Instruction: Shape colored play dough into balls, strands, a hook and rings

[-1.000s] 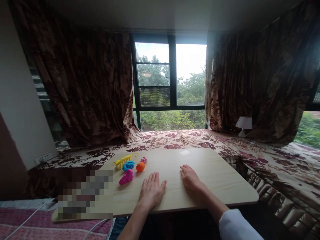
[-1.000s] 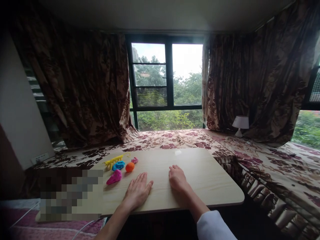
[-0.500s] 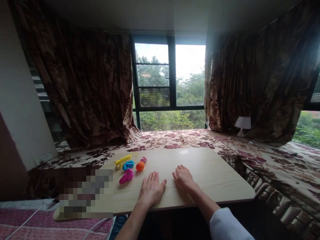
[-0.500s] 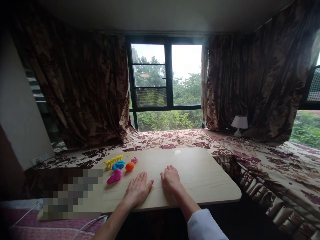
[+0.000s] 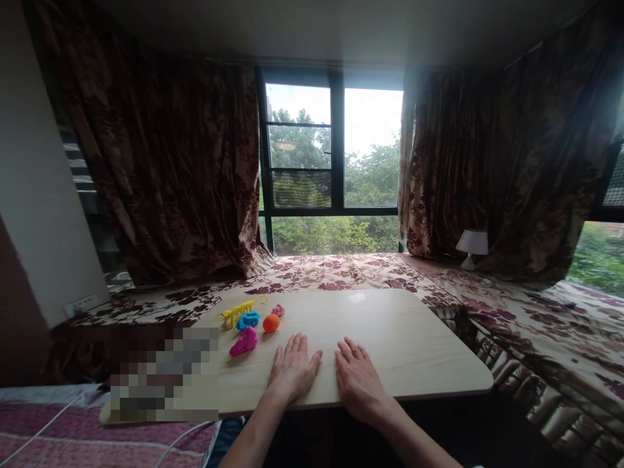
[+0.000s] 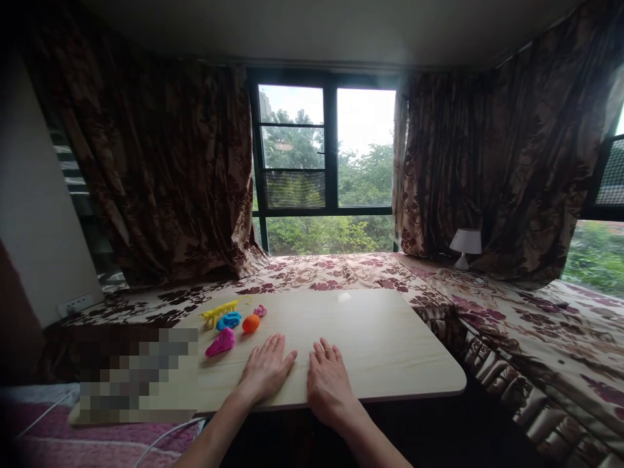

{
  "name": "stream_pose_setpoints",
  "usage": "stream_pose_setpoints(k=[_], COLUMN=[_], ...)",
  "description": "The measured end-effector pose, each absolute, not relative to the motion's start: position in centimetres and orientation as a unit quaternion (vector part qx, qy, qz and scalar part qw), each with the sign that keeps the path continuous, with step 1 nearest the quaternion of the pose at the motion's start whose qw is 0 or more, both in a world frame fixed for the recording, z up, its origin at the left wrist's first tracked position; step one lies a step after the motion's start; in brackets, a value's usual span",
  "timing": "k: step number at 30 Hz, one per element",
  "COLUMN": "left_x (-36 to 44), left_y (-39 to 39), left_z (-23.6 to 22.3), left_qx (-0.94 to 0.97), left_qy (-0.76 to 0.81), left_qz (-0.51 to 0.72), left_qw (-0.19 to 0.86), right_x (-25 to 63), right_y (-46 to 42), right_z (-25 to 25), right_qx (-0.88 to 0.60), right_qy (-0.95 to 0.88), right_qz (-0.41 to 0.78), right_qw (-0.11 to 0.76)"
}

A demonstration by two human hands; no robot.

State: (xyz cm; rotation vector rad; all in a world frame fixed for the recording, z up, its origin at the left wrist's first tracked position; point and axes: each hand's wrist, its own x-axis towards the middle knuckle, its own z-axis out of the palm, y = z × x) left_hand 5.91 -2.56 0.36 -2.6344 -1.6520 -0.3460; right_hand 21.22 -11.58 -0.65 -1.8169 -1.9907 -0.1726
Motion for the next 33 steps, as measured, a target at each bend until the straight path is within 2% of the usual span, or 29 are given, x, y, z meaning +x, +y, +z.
stream_pose_setpoints(k=[7,13,18,25,29,33], left_x=[5.7,5.5,5.7,5.9,5.7,5.6], left_y=[-2.2,-2.5,-2.8,-2.8,-2.5,-2.4], left_z=[-0.2,0.0,0.3,0.4,0.3,0.2], left_qx=[-0.848,-0.844,-0.841,-0.843,-0.846,-0.841], left_qy=[-0.513,-0.515,-0.52,-0.521,-0.511,-0.517], left_qz=[-0.128,-0.151,-0.15,-0.136,-0.148,-0.161], left_qw=[0.023,0.002,-0.003,0.009,0.017,0.013], right_x=[21.8,26.2,24.2,20.8,22.8,25.7], right_y=[-4.2,-8.3,-12.5,-7.4,-4.6,-6.1], right_z=[2.1,1.0,-0.9,1.0,2.0,1.6], right_qx=[-0.748,-0.769,-0.686,-0.713,-0.75,-0.758], right_qy=[-0.628,-0.609,-0.698,-0.665,-0.624,-0.62], right_qz=[0.012,0.014,-0.061,-0.024,-0.005,0.01], right_qw=[0.214,0.191,0.195,0.221,0.219,0.202])
